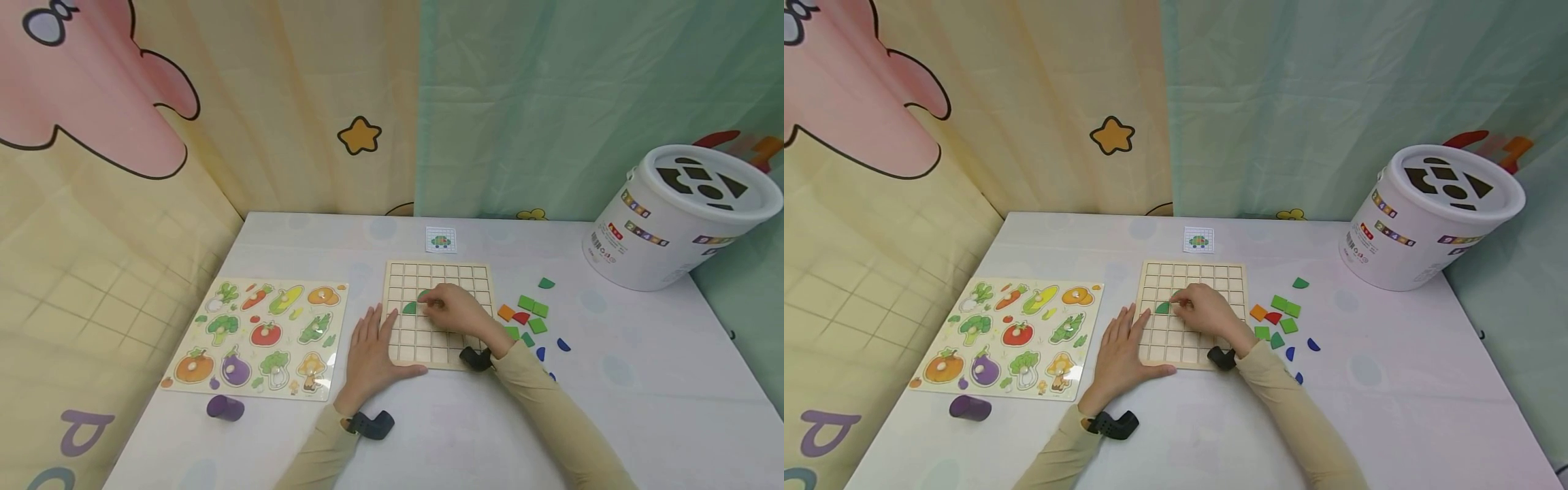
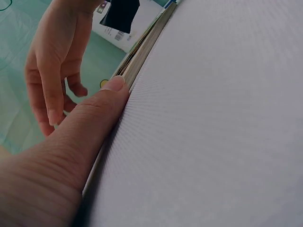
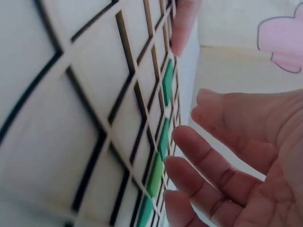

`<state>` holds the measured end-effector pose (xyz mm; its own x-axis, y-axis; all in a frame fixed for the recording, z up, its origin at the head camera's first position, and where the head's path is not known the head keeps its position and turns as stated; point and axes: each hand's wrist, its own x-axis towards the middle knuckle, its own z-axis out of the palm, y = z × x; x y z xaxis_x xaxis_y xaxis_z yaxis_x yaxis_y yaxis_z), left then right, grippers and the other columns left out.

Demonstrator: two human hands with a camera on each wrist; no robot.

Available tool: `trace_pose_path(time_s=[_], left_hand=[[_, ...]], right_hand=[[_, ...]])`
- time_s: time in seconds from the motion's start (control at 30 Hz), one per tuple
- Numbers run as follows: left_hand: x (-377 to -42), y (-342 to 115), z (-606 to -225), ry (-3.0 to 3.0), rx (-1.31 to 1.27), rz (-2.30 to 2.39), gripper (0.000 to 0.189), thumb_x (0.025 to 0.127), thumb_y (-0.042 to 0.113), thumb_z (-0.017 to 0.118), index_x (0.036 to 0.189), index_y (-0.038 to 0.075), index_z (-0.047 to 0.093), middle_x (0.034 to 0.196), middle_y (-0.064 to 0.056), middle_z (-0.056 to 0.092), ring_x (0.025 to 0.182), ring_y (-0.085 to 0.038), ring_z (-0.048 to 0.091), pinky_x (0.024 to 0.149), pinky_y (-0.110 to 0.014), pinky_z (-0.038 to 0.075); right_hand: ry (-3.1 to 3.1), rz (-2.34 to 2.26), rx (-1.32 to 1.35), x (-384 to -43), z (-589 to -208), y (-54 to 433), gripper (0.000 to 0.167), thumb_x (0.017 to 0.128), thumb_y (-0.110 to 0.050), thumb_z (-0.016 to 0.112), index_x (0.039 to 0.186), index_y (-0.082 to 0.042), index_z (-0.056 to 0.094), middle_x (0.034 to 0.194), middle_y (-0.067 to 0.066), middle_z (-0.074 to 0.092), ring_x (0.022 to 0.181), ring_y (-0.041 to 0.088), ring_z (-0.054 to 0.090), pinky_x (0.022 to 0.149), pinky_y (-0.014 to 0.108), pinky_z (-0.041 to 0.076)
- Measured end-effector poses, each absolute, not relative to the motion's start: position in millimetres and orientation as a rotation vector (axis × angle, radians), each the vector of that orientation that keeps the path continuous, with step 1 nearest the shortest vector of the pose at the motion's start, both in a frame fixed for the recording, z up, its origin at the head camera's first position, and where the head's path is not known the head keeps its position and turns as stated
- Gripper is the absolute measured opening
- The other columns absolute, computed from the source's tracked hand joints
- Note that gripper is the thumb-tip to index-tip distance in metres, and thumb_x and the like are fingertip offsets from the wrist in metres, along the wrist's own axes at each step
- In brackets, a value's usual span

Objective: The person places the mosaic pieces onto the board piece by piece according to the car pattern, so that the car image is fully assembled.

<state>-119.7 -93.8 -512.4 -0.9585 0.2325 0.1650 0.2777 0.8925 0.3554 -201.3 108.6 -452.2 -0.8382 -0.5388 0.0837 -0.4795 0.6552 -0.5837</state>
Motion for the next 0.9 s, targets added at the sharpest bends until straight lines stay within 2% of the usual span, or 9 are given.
trace_pose_path(time_s=[0.13,0.37,0.57,0.7,0.77,0.9], left_hand=[[-120,-94,-513,-2.947,-0.394,-0.574,0.119,0.059,0.082,0.063,0.15,0.013,0.028,0.155,-0.015,0.017,0.143,-0.028,0.007,0.114,-0.041,0.007],[-120,-94,-514,-2.95,-0.39,-0.582,0.119,0.059,0.082,0.063,0.15,0.013,0.028,0.155,-0.015,0.016,0.143,-0.028,0.007,0.114,-0.041,0.007],[-120,-94,-514,-2.946,-0.391,-0.584,0.119,0.059,0.081,0.064,0.15,0.013,0.028,0.155,-0.015,0.016,0.142,-0.029,0.008,0.114,-0.041,0.007],[-120,-94,-513,-2.95,-0.393,-0.581,0.119,0.059,0.081,0.064,0.15,0.012,0.028,0.155,-0.015,0.016,0.142,-0.03,0.009,0.114,-0.041,0.007],[-120,-94,-513,-2.956,-0.394,-0.582,0.119,0.059,0.081,0.064,0.15,0.013,0.028,0.155,-0.015,0.016,0.142,-0.029,0.008,0.114,-0.041,0.006],[-120,-94,-511,-2.96,-0.394,-0.586,0.119,0.059,0.081,0.064,0.15,0.013,0.028,0.155,-0.015,0.016,0.142,-0.029,0.008,0.114,-0.041,0.006]], right_hand=[[2.798,-1.0,-0.826,-194,-447,131,0.017,0.088,-0.011,0.067,0.104,-0.005,0.072,0.086,-0.002,0.064,0.078,0.016,0.056,0.07,0.034,0.048],[2.873,-1.091,-0.762,-187,-441,182,0.013,0.088,-0.01,0.068,0.099,-0.003,0.072,0.088,0.002,0.065,0.076,0.018,0.058,0.062,0.033,0.047],[2.883,-1.071,-0.519,-181,-442,217,0.009,0.088,-0.014,0.069,0.093,-0.007,0.072,0.085,0.001,0.063,0.075,0.019,0.054,0.056,0.031,0.046],[2.857,-1.0,-0.402,-176,-445,232,0.007,0.085,-0.015,0.072,0.087,-0.008,0.071,0.081,0.0,0.062,0.072,0.019,0.052,0.059,0.032,0.046],[2.845,-0.964,-0.396,-173,-446,237,0.007,0.083,-0.014,0.074,0.085,-0.009,0.07,0.079,-0.001,0.061,0.072,0.018,0.053,0.063,0.033,0.047],[2.825,-0.913,-0.444,-168,-448,244,0.011,0.078,-0.013,0.078,0.083,-0.008,0.07,0.076,-0.002,0.059,0.069,0.017,0.051,0.062,0.032,0.045]])
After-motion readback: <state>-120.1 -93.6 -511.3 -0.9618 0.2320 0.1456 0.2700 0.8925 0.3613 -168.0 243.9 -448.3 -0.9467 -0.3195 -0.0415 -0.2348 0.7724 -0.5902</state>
